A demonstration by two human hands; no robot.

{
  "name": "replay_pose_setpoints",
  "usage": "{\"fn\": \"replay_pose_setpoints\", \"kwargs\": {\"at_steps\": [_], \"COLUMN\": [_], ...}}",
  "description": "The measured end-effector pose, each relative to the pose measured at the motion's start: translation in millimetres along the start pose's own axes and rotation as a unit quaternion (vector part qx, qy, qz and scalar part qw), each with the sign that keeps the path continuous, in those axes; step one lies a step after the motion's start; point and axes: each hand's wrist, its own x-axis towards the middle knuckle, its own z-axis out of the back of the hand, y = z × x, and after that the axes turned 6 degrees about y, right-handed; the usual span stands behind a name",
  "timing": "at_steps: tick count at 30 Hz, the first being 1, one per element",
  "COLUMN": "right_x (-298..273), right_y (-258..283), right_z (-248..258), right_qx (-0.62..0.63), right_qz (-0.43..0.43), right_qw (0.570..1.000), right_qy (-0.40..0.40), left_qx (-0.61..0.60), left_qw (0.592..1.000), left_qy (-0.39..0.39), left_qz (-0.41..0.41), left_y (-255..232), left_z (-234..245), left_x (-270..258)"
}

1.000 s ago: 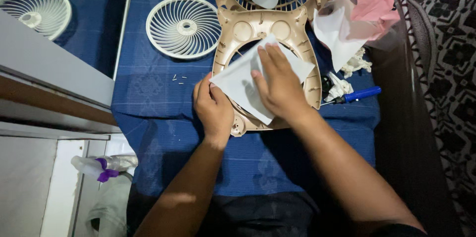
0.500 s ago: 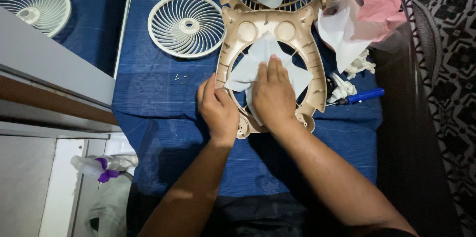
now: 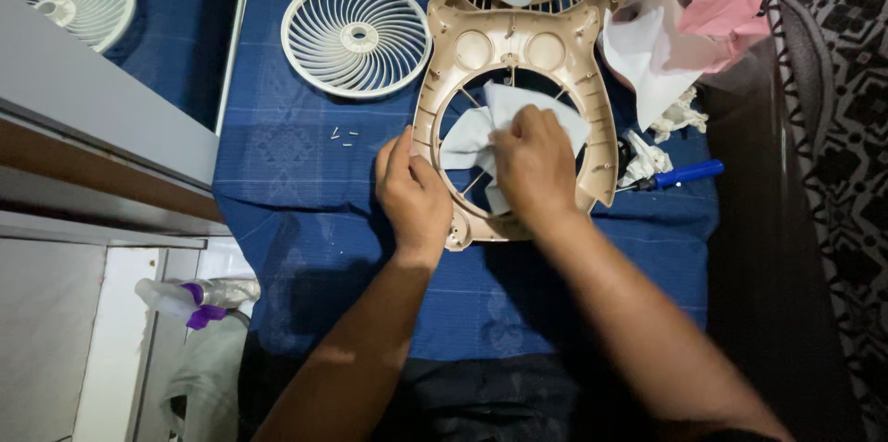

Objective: The person wipes the inner frame of an owl-shaped fan with a tissue, then attaches the front grille and secures it with a screwdriver. The person also wipes the exterior of the fan and handles the power cord.

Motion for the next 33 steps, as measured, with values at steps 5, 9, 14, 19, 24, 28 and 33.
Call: {"fn": "replay_pose_setpoints", "kwargs": {"at_steps": [5, 9, 14, 19, 24, 28, 33], "right_x": [23, 28, 32, 49, 61, 55, 38], "right_y": [-16, -11, 0, -24, -72, -61, -15], "right_z": [3, -10, -26, -18, 4, -9, -32], "right_qx": [0.015, 0.101, 0.282, 0.674, 0.713, 0.489, 0.161], "right_qz": [0.147, 0.178, 0.100, -0.214, -0.229, -0.241, 0.010], "right_qw": [0.986, 0.977, 0.954, 0.706, 0.633, 0.824, 0.980], "right_qy": [0.076, 0.054, 0.003, 0.002, -0.196, -0.154, -0.113], "left_qx": [0.007, 0.016, 0.018, 0.010, 0.000, 0.000, 0.003], "left_qw": [1.000, 0.999, 1.000, 1.000, 1.000, 1.000, 1.000], "left_qy": [0.023, 0.020, 0.019, 0.019, 0.019, 0.019, 0.008], "left_qz": [-0.008, -0.019, -0.002, 0.007, -0.004, -0.008, -0.021], "left_y": [3, 3, 5, 4, 1, 0, 1], "left_z": [4, 1, 0, -2, 2, 2, -1], "left_x": [0, -2, -1, 0, -1, 0, -1]}}
